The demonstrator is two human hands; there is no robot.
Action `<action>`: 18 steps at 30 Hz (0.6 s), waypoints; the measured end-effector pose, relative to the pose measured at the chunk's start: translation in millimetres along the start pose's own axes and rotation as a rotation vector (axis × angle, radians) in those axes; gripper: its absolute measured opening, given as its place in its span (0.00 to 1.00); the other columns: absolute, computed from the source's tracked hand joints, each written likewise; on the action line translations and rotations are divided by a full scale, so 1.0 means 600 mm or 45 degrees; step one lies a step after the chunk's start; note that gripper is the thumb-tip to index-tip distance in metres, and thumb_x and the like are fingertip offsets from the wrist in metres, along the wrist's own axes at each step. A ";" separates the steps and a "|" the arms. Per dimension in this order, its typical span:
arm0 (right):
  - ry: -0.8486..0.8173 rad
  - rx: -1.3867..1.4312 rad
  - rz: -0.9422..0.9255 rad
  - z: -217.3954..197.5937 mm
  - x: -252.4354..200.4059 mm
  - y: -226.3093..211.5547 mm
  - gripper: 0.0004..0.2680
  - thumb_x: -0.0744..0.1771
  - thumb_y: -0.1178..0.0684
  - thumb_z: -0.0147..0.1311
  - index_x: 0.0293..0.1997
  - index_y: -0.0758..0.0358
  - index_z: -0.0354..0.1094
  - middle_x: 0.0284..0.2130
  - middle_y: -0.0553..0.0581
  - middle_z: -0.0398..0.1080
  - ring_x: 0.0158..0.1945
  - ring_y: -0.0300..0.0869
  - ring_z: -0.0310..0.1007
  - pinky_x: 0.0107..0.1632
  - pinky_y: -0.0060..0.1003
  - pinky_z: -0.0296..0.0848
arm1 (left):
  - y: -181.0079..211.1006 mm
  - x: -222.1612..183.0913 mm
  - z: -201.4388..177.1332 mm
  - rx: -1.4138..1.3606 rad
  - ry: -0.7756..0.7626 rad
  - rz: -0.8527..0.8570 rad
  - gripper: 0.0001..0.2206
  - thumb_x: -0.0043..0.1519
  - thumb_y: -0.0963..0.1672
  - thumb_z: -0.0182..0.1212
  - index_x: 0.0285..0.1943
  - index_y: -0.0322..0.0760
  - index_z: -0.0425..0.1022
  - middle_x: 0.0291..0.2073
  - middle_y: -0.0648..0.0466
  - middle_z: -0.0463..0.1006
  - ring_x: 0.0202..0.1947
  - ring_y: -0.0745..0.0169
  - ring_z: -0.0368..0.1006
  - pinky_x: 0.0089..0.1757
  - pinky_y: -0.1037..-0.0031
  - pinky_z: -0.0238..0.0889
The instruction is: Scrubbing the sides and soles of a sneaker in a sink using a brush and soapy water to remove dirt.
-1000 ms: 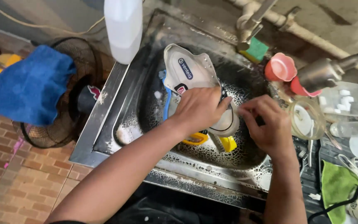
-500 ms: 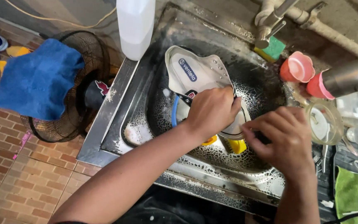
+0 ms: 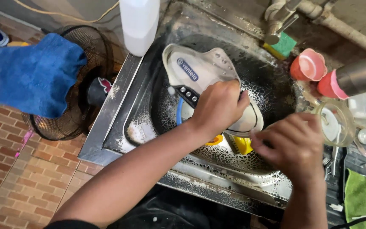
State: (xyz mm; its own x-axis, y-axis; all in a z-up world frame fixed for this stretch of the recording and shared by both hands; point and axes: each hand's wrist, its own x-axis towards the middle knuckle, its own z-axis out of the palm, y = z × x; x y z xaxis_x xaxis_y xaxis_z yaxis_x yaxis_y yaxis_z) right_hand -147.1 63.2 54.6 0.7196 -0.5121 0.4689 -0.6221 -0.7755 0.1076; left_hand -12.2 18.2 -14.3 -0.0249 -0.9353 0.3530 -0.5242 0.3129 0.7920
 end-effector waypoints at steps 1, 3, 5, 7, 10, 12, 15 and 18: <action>-0.035 0.009 -0.086 0.008 -0.001 -0.006 0.08 0.60 0.57 0.57 0.17 0.56 0.62 0.17 0.47 0.62 0.23 0.40 0.58 0.38 0.36 0.54 | -0.003 0.000 0.004 0.020 0.032 0.048 0.12 0.53 0.43 0.48 0.19 0.30 0.64 0.15 0.43 0.68 0.17 0.43 0.64 0.22 0.58 0.53; -0.067 0.011 -0.166 0.014 0.000 -0.009 0.09 0.59 0.58 0.56 0.16 0.55 0.60 0.16 0.46 0.62 0.24 0.41 0.59 0.38 0.36 0.56 | -0.002 0.002 0.006 0.039 0.059 0.106 0.11 0.53 0.43 0.48 0.18 0.31 0.63 0.15 0.43 0.68 0.18 0.42 0.63 0.24 0.56 0.52; -0.043 -0.010 -0.176 0.013 0.003 -0.007 0.10 0.59 0.60 0.54 0.13 0.55 0.58 0.14 0.46 0.59 0.21 0.41 0.57 0.31 0.34 0.53 | 0.002 0.001 -0.001 -0.031 0.054 0.026 0.13 0.53 0.44 0.48 0.17 0.30 0.62 0.13 0.42 0.67 0.16 0.42 0.62 0.22 0.57 0.51; -0.034 -0.009 -0.159 0.006 -0.001 -0.008 0.09 0.60 0.57 0.54 0.15 0.56 0.60 0.15 0.47 0.61 0.21 0.41 0.57 0.33 0.36 0.55 | 0.001 0.002 0.004 -0.011 0.088 0.051 0.12 0.52 0.43 0.48 0.17 0.31 0.62 0.13 0.42 0.67 0.16 0.42 0.63 0.22 0.57 0.51; -0.029 -0.088 -0.175 0.019 0.009 -0.027 0.10 0.62 0.55 0.53 0.17 0.55 0.59 0.16 0.46 0.59 0.22 0.40 0.56 0.34 0.35 0.57 | -0.003 -0.002 0.007 0.022 0.112 0.062 0.12 0.52 0.44 0.48 0.17 0.31 0.63 0.14 0.42 0.67 0.17 0.41 0.63 0.22 0.56 0.52; -0.046 -0.206 -0.172 0.021 -0.007 -0.020 0.11 0.62 0.55 0.51 0.17 0.54 0.55 0.15 0.45 0.55 0.22 0.37 0.55 0.34 0.33 0.58 | 0.004 -0.001 0.014 0.003 0.073 0.082 0.12 0.52 0.44 0.48 0.17 0.30 0.63 0.14 0.42 0.67 0.17 0.40 0.63 0.22 0.56 0.52; 0.154 -0.119 -0.188 0.021 -0.030 0.010 0.08 0.60 0.49 0.57 0.17 0.51 0.65 0.18 0.49 0.65 0.24 0.44 0.62 0.36 0.39 0.58 | 0.001 0.000 0.006 0.016 0.118 0.032 0.12 0.51 0.44 0.49 0.17 0.31 0.63 0.13 0.42 0.67 0.16 0.41 0.62 0.21 0.57 0.52; 0.038 -0.179 -0.043 0.020 -0.018 -0.010 0.06 0.60 0.49 0.60 0.21 0.50 0.67 0.21 0.46 0.66 0.28 0.43 0.58 0.38 0.39 0.55 | 0.000 -0.008 0.006 0.000 0.062 0.067 0.12 0.52 0.44 0.46 0.19 0.31 0.64 0.14 0.42 0.68 0.17 0.42 0.63 0.23 0.57 0.52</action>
State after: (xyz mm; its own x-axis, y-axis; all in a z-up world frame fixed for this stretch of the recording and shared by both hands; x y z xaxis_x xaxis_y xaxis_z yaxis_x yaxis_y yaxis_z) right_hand -147.4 69.0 38.1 0.7325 -0.4737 0.4888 -0.6364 -0.7316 0.2446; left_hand -15.0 22.0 -17.8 -0.0113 -0.9085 0.4178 -0.5236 0.3613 0.7716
